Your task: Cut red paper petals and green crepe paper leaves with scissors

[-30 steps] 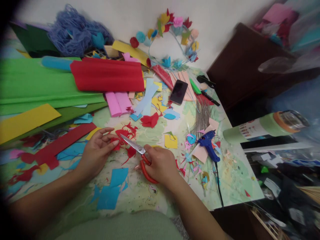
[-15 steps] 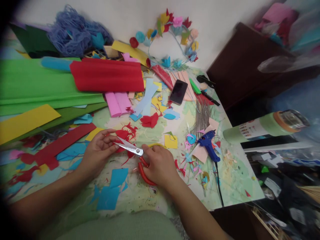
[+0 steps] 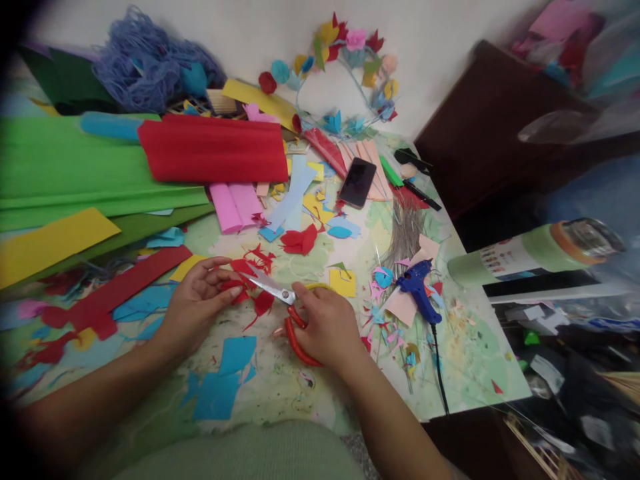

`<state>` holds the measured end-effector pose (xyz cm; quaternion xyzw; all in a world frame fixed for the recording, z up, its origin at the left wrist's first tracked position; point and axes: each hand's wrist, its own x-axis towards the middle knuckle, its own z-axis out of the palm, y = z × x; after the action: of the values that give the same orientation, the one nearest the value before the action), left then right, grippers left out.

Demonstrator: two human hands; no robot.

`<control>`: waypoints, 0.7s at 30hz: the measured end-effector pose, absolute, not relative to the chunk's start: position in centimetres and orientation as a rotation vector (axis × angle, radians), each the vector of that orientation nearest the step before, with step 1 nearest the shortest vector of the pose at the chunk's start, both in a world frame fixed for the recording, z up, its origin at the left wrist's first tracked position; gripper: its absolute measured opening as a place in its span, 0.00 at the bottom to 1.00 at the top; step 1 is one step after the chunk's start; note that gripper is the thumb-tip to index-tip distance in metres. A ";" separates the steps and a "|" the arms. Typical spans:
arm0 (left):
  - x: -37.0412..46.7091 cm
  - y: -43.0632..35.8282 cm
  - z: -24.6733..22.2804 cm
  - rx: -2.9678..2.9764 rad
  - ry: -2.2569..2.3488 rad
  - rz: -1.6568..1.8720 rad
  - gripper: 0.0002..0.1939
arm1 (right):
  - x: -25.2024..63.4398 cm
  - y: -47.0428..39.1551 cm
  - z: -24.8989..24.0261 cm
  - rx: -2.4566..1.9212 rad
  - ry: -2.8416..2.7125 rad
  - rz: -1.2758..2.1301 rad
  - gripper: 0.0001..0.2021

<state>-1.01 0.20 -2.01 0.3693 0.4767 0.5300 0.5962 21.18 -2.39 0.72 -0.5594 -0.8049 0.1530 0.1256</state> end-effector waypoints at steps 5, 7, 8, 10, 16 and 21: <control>-0.9 0.4 -1.9 0.850 1.107 1.216 0.24 | 21.5 -2.3 0.7 -1.595 -2.328 0.435 0.30; -0.9 0.4 -1.9 0.851 1.102 1.220 0.25 | 21.1 -2.4 0.8 -1.568 -2.354 0.450 0.30; -0.9 0.4 -1.9 0.852 1.100 1.223 0.25 | 20.9 -2.5 0.9 -1.562 -2.373 0.457 0.31; -1.0 0.3 -2.0 0.851 1.097 1.227 0.25 | 20.6 -2.6 1.0 -1.572 -2.409 0.464 0.31; -1.0 0.2 -2.1 0.874 1.093 1.221 0.27 | 20.2 -2.6 0.9 -1.592 -2.437 0.478 0.32; -1.0 0.2 -2.0 0.875 1.109 1.193 0.27 | 20.4 -2.5 0.7 -1.580 -2.456 0.469 0.32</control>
<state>-1.00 0.17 -1.97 0.3779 0.4787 0.5151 0.6023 20.36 -2.54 0.71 -0.5320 -0.8268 0.1579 0.0918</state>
